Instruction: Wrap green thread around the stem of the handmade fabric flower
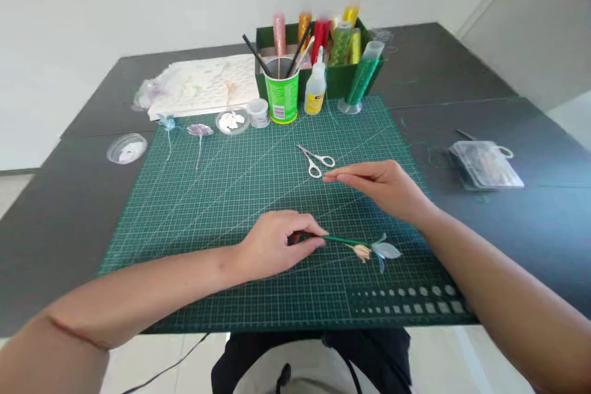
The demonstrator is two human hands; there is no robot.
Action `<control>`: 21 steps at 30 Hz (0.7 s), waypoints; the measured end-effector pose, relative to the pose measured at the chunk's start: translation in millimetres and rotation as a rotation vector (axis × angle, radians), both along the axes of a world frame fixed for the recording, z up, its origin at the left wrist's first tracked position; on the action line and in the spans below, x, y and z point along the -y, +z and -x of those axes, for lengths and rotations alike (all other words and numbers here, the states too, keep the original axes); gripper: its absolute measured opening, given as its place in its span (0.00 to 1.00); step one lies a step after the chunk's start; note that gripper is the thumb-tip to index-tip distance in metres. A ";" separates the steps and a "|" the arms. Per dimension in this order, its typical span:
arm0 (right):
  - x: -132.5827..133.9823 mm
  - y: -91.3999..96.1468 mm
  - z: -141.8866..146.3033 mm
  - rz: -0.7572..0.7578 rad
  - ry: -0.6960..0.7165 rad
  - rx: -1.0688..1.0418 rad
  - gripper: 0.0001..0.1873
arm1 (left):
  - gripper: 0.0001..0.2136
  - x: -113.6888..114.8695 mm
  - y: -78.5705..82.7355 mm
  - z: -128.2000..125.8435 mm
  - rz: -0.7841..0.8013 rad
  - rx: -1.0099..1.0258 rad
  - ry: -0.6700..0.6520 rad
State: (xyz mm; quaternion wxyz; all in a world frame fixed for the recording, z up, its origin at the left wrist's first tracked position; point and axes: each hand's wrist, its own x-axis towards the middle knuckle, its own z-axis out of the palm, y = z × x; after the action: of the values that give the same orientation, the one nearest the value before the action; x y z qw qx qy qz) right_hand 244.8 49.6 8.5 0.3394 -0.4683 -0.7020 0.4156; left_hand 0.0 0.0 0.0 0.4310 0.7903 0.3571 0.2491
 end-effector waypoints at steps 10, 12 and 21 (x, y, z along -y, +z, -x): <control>9.5 9.9 2.6 -0.079 -0.019 -0.020 0.11 | 0.06 -1.0 -0.1 -0.8 0.040 -0.049 -0.055; 10.6 10.8 2.7 -0.087 -0.010 -0.028 0.11 | 0.06 -1.4 0.6 -0.8 0.042 -0.046 -0.056; 13.8 12.6 2.8 -0.118 0.021 -0.051 0.13 | 0.06 -2.5 0.6 -1.7 -0.028 -0.021 -0.106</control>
State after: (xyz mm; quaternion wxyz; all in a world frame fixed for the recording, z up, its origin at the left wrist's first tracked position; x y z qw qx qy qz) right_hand 242.0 35.7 21.1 0.3799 -0.4295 -0.7211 0.3889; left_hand 1.7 2.5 0.6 0.4285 0.8167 0.3158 0.2227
